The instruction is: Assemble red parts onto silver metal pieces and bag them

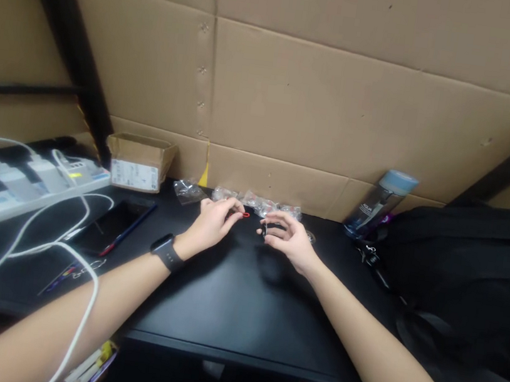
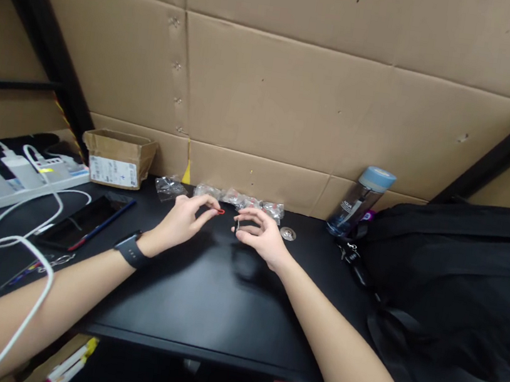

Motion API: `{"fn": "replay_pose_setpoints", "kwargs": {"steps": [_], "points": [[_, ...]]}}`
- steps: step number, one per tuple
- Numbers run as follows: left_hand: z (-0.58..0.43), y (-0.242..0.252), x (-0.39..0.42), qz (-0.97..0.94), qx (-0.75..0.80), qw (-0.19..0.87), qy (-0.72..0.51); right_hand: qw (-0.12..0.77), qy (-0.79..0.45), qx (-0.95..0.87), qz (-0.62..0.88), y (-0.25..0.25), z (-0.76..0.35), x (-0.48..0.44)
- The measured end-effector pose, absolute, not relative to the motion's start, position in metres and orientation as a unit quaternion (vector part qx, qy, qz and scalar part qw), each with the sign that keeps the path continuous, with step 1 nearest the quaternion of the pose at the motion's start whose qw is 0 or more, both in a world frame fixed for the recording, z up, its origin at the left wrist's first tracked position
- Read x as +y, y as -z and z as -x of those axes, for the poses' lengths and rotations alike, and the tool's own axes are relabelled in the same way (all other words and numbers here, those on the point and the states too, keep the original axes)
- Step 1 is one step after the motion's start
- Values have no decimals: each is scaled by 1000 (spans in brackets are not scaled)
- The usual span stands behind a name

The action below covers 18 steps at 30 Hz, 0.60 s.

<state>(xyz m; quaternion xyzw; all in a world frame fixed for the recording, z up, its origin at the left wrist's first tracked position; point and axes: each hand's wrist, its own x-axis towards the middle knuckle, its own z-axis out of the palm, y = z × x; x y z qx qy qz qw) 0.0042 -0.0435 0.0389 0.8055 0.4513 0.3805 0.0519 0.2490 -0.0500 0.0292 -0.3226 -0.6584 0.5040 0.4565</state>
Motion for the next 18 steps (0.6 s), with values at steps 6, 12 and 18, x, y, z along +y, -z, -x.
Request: {"fn": "replay_pose_setpoints", "kwargs": {"steps": [6,12,18], "points": [[-17,-41,-61,-833,380,44,-400,470,-595,-582,296,-32,-246,-53],[-21,-34,-63,-824,380,39,-418,469,-632,-558,264,-32,-242,-56],[-26,-38,-69,-810,402,63,-423,470,-627,-560,269,-32,-239,-58]]}}
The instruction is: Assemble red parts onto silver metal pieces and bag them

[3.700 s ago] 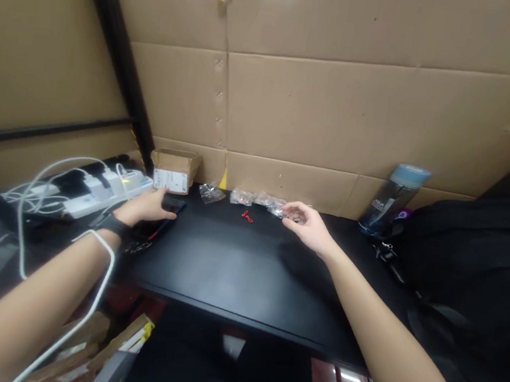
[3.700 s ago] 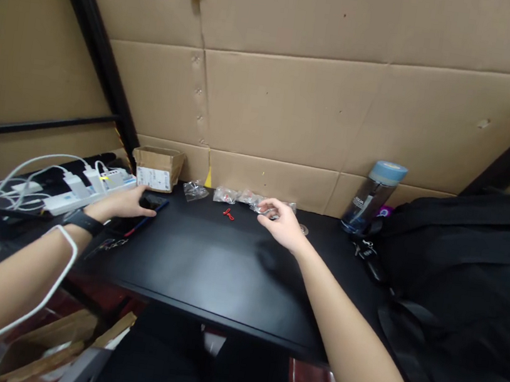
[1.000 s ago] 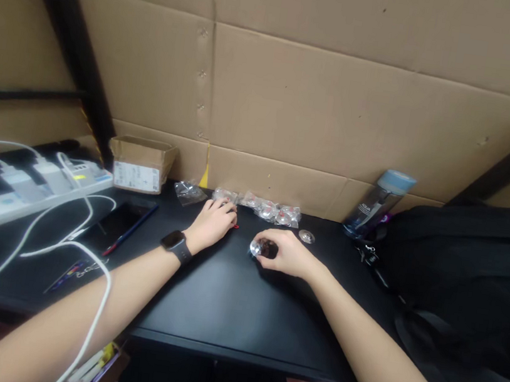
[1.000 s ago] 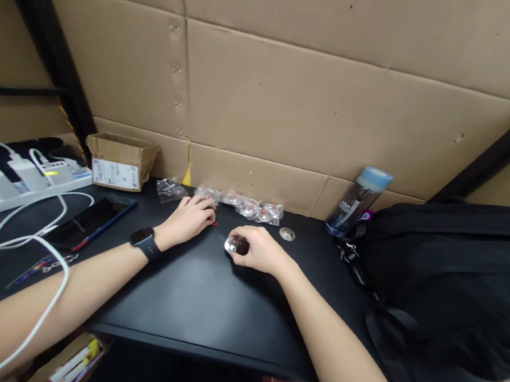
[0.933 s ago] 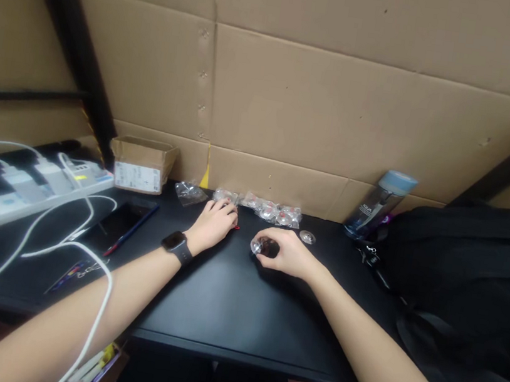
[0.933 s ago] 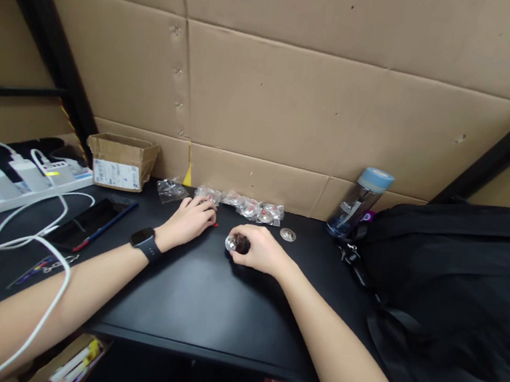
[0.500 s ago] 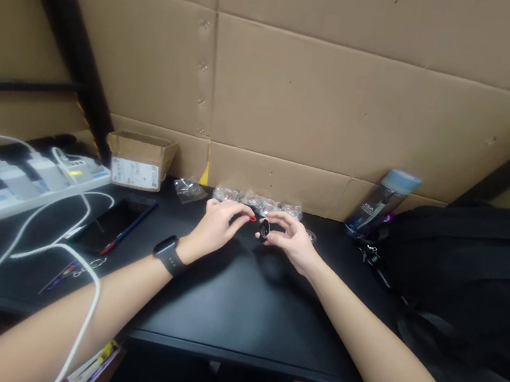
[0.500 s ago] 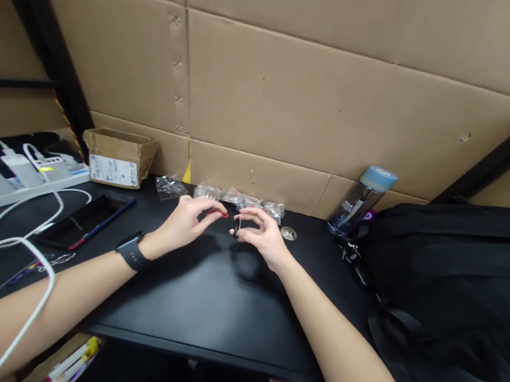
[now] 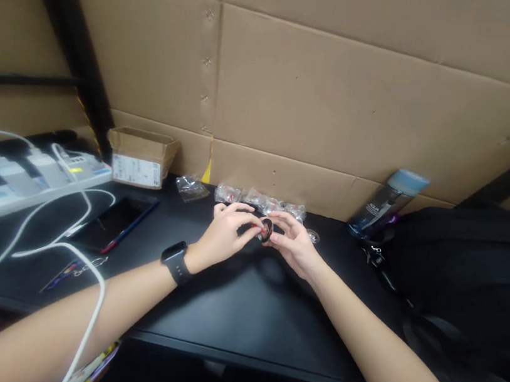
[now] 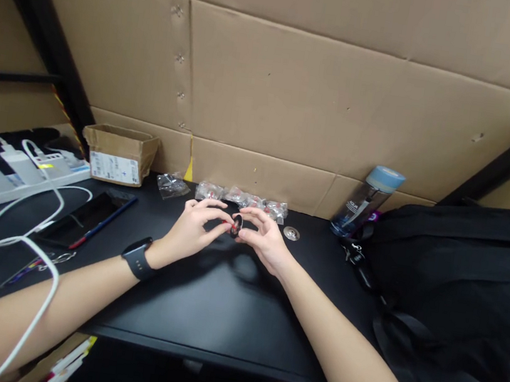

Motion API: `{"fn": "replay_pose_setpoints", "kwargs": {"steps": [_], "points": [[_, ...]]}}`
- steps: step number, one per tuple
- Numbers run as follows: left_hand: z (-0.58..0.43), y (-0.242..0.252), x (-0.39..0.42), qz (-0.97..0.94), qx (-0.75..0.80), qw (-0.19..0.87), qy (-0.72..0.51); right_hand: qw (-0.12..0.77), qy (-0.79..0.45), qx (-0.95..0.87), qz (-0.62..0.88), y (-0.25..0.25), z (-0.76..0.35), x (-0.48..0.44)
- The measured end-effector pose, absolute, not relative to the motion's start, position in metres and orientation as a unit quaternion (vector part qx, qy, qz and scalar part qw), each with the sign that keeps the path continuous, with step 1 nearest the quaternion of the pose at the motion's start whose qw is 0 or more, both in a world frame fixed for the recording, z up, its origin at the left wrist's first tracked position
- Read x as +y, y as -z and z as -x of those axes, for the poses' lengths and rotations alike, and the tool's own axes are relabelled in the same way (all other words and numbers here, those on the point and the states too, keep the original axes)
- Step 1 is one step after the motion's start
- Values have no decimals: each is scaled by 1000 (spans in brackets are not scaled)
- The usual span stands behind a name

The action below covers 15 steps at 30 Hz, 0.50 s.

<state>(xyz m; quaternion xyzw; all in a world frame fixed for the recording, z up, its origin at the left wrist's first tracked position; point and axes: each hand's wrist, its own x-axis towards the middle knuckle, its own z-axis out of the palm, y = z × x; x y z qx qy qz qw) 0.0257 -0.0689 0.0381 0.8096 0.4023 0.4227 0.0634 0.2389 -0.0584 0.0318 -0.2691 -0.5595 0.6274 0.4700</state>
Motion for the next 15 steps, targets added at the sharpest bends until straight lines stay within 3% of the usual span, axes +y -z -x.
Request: {"fn": "replay_pose_setpoints", "kwargs": {"steps": [15], "points": [[-27,-37,-71,-797,400,102,-440,457,-606,-591,273,-32,-237,-61]]}}
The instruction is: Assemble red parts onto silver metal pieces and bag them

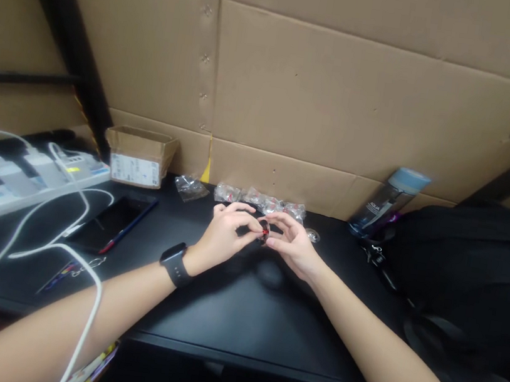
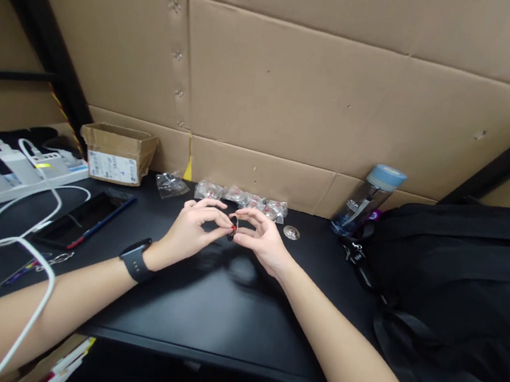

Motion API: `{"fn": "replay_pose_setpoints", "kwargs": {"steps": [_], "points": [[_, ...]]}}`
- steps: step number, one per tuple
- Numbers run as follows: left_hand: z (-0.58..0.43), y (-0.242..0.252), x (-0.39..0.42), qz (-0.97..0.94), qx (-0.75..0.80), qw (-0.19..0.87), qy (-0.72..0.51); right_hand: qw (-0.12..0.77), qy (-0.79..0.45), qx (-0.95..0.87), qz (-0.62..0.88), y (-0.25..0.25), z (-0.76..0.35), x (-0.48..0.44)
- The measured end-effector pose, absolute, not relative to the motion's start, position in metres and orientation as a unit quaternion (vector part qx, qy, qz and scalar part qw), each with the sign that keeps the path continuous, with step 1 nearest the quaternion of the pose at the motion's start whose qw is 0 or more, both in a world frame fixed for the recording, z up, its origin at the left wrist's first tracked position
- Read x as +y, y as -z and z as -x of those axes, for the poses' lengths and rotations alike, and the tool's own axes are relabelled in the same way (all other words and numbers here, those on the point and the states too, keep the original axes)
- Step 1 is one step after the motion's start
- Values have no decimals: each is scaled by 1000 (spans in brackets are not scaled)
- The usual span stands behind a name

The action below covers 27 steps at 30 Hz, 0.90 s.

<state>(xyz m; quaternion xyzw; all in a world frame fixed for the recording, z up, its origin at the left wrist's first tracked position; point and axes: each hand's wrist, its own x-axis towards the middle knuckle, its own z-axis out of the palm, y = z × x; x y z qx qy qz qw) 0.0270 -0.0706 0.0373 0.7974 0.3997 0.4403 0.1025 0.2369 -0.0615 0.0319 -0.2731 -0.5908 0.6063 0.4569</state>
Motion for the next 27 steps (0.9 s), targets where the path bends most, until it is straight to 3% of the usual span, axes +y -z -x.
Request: {"fn": "replay_pose_setpoints", "kwargs": {"steps": [10,21,27], "points": [[-29,-40,-73,-794,423,98,-425,475,-565,-610,288,-31,-235,-63],[-26,-30,-62,-732,407,259,-482,479,-380,-724,319,-39,-227,-77],[-26,-30,-62,-728,386,258,-503,493,-407,-686,346,-37,-227,-78]]}}
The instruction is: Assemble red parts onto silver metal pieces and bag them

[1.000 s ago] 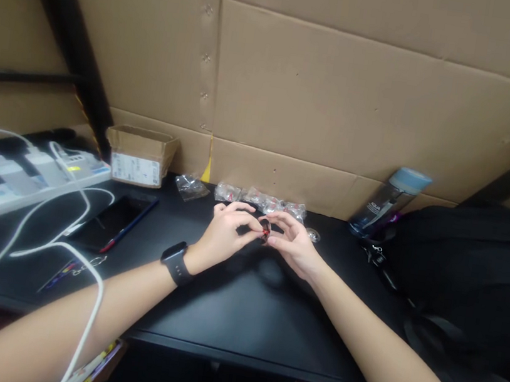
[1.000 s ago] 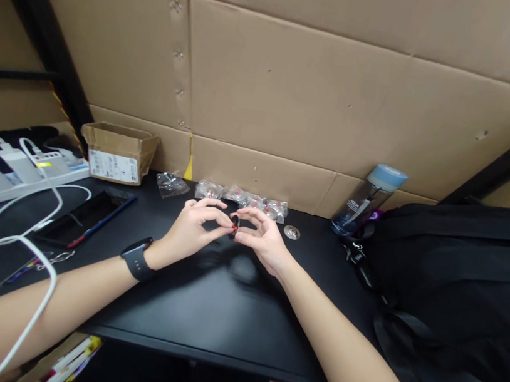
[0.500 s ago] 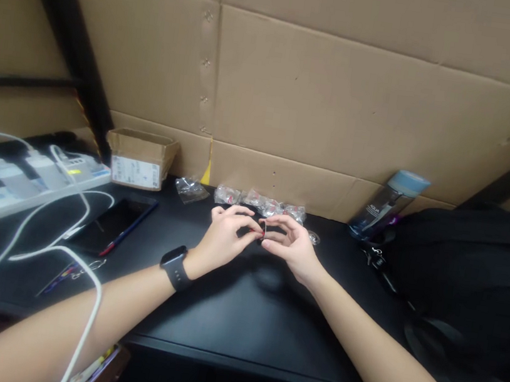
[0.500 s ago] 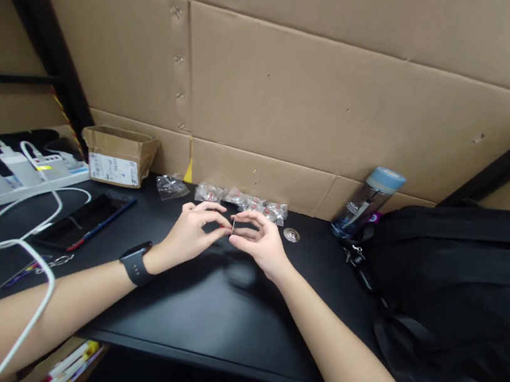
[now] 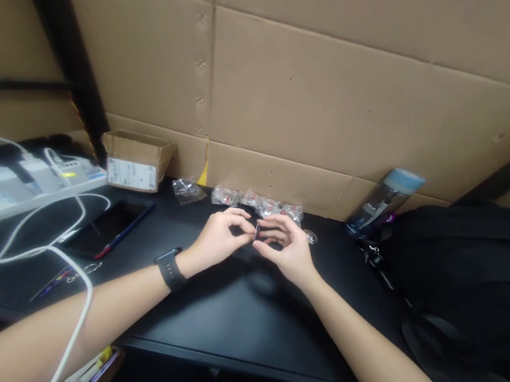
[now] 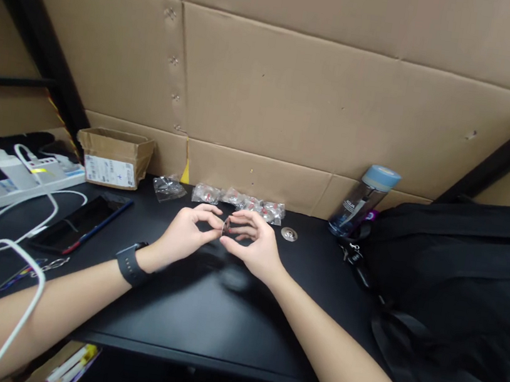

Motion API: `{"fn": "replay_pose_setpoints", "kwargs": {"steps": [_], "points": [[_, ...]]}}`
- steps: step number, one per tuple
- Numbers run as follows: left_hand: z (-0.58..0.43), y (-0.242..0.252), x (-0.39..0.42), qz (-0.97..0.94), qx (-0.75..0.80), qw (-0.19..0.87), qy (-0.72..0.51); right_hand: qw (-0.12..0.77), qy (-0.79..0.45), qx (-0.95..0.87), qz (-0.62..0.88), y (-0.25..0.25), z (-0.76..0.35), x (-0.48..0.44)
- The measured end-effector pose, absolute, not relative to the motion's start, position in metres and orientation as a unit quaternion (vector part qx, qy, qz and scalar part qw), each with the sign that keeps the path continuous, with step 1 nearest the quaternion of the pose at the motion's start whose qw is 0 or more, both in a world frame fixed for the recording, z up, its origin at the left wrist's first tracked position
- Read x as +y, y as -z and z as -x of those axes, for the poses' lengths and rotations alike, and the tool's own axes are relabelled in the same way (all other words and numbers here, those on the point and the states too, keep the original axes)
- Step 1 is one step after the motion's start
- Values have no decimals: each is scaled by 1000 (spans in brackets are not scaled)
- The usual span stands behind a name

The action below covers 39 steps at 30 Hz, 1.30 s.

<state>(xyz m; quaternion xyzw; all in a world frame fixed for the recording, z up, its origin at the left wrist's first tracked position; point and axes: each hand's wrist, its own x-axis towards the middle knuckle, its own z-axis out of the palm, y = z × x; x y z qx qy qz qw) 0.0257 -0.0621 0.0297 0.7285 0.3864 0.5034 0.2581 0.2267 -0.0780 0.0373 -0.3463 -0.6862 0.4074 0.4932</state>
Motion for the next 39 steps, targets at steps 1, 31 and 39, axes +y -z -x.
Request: {"fn": "replay_pose_setpoints", "kwargs": {"steps": [1,31,39], "points": [[-25,-30,-63,-734,382,247,-505,494,-426,-673,348,-37,-227,-78],[-22,-31,-63,-583,351,592,-432,445,-238,-820,270,-39,-228,-80],[-26,-22,-56,-571,350,600,-438,474,-184,-801,314,-35,-232,-71]]}}
